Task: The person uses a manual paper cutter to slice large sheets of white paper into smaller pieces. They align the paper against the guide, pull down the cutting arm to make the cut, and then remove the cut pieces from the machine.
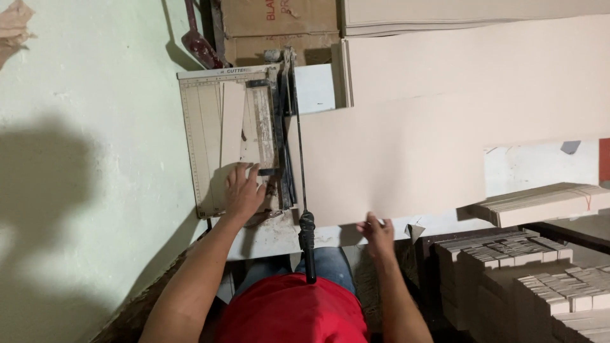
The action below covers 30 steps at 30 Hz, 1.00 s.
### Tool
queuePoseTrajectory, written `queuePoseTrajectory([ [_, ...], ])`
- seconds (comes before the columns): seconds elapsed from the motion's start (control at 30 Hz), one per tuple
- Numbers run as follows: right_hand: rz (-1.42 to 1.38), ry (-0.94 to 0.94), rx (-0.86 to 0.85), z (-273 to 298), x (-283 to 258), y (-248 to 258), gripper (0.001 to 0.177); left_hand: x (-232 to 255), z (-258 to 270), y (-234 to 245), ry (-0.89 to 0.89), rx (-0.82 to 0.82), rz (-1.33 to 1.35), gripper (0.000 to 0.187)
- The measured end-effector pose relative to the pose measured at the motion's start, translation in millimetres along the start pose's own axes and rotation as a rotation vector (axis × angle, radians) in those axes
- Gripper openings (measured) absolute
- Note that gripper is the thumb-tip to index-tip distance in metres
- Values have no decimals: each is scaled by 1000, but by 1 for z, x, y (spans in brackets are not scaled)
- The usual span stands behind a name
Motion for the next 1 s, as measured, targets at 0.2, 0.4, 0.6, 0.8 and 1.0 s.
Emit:
queuePoseTrajectory([
  [0.2, 82, 53, -25, -5, 0, -61, 25, 25, -8, 5, -141, 68, 15, 60],
  [0.4, 96, 99, -37, -23, -10, -83, 25, 54, -36, 15, -160, -17, 105, 72],
  [0.6, 162, 176, -56, -25, -7, -89, 26, 76, -56, 22, -151, -132, -86, 81],
  [0.8, 289, 264, -40, -34, -2, -80, 28, 83, -64, 8, -90, -193, -212, 106],
  [1.0, 1399, 47, -195, 46, -45, -127, 55, 77, -74, -8, -95, -150, -244, 113],
])
Point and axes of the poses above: each hand's wrist, its own z-axis away from the middle knuckle, its own y-axis out of the back of the hand, x = y × z, the point moved 4 cm from there along -z, towards the middle knuckle, and after that the axes turned 5 degrees about -z, right-handed, at the moved point
